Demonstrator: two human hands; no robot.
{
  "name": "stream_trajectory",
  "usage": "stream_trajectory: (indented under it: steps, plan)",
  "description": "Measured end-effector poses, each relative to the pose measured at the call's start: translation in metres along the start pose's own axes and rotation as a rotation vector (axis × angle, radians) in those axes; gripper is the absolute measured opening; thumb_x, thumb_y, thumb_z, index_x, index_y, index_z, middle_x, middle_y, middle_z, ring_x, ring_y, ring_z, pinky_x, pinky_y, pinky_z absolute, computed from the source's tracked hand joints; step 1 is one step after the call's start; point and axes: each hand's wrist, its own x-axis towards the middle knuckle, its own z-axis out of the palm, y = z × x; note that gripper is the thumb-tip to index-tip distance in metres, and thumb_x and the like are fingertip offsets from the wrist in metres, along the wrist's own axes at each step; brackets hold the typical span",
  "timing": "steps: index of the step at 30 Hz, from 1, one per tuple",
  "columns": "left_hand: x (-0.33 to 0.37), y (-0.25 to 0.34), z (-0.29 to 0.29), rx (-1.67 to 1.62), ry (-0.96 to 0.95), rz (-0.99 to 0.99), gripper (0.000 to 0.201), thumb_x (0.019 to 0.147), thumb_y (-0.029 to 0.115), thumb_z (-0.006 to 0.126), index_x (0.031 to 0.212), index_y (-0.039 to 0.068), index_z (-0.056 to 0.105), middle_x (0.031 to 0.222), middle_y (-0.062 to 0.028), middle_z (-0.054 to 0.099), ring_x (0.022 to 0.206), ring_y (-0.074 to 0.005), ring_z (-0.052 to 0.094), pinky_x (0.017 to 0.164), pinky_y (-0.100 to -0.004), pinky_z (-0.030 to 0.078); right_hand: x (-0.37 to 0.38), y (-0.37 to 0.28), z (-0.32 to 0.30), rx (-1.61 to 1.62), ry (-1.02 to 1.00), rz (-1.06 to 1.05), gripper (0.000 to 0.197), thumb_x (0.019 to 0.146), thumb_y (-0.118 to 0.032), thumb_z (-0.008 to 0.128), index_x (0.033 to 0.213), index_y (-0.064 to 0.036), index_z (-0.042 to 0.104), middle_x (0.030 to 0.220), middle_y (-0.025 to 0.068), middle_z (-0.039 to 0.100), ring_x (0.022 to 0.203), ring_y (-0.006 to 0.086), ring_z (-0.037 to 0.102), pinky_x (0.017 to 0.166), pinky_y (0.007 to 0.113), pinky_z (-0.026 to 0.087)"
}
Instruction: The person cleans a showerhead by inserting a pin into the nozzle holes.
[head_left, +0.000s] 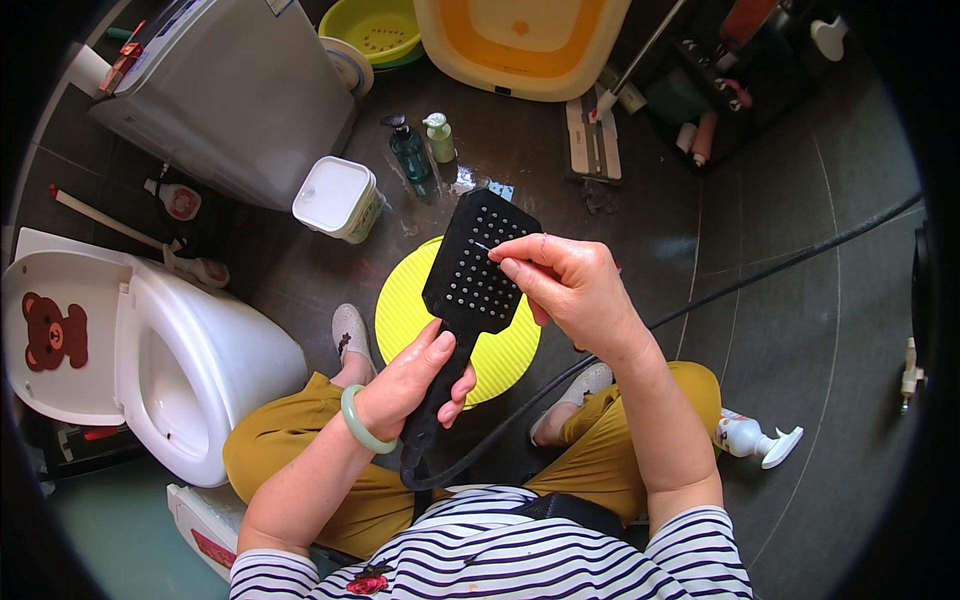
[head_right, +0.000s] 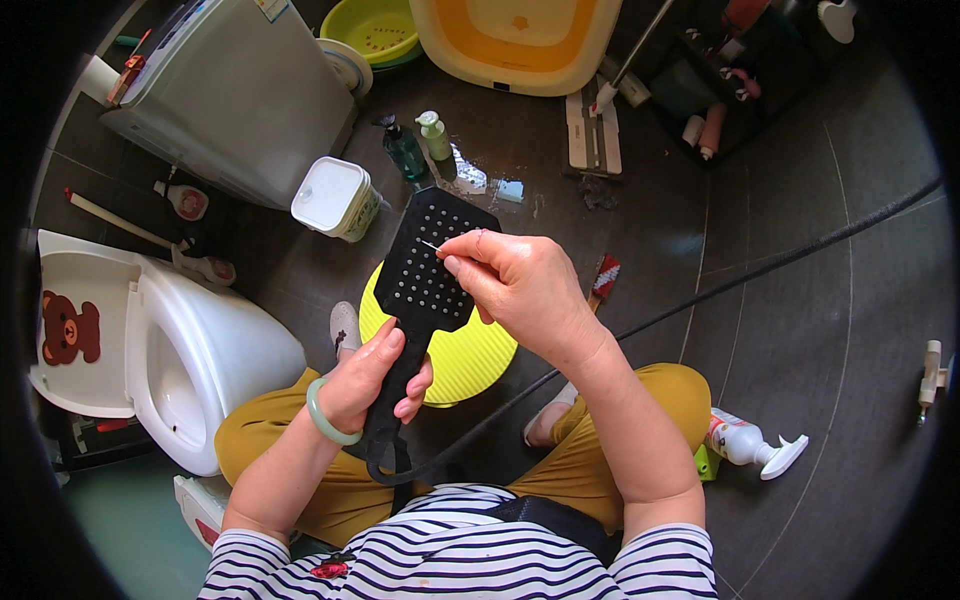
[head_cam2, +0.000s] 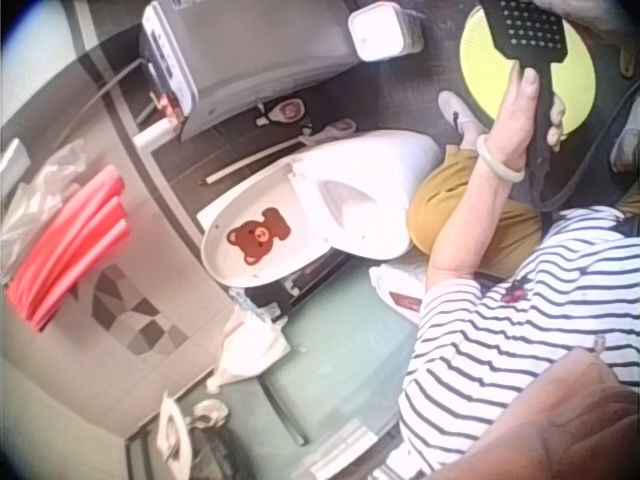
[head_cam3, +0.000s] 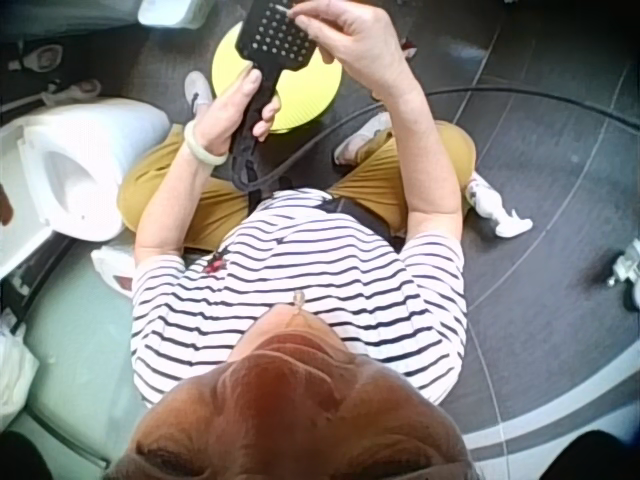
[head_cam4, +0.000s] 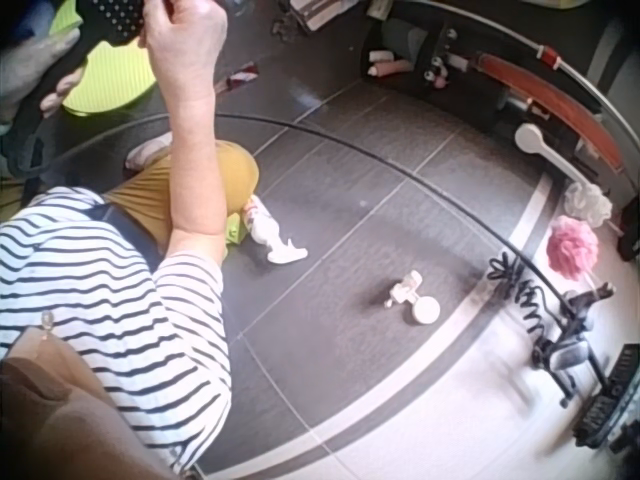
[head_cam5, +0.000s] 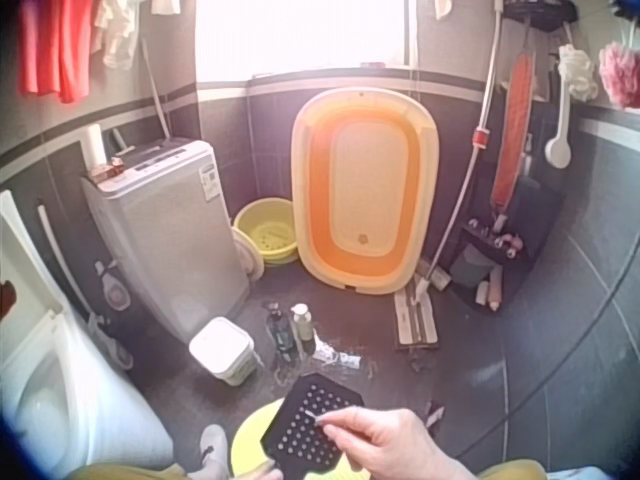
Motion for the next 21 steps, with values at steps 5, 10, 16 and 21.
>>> stream_trajectory:
  steps: [5,10,16,21]
  plan:
    - [-0.0006,0.0003,0.0012,0.008,0.008,-0.001,0.037,0.103,0.05,0.039,0.114,0.014,0.04,0.072,-0.0045,0.052,0.052,-0.0124,0.051,0.053,-0.0271,0.048,-0.0003,0.0002,-0.0004,-0.008,0.002,-0.011,0.015,0.092,-0.011,0.064,0.101,-0.002,0.07,0.067,0.0063,0.066,0.051,0.0092,0.06,0.051,0.024,0.047]
    - [-0.0011,0.0005,0.0023,0.022,0.021,-0.022,0.039,0.102,0.051,0.04,0.113,0.014,0.04,0.072,-0.0039,0.052,0.052,-0.0122,0.051,0.054,-0.0269,0.048,-0.0003,-0.0008,-0.0015,-0.024,-0.001,-0.008,0.015,0.091,-0.011,0.064,0.101,-0.002,0.07,0.067,0.0073,0.066,0.052,0.0104,0.061,0.051,0.024,0.048]
    - [-0.001,0.0005,0.003,0.024,0.018,-0.028,0.039,0.102,0.051,0.04,0.114,0.014,0.04,0.073,-0.0039,0.052,0.052,-0.0119,0.051,0.054,-0.0269,0.048,-0.0006,-0.0034,-0.0025,-0.049,-0.013,0.016,0.016,0.091,-0.011,0.064,0.101,-0.0011,0.071,0.068,0.0086,0.067,0.052,0.0118,0.061,0.052,0.026,0.048]
    - [0.0001,-0.0006,0.0035,0.017,0.01,-0.029,0.039,0.102,0.051,0.039,0.114,0.014,0.04,0.073,-0.004,0.052,0.052,-0.0119,0.05,0.053,-0.027,0.048,-0.0014,-0.0008,-0.002,-0.013,-0.003,-0.022,0.015,0.094,-0.006,0.062,0.105,0.0002,0.07,0.065,0.0001,0.061,0.049,0.0032,0.051,0.045,0.019,0.039]
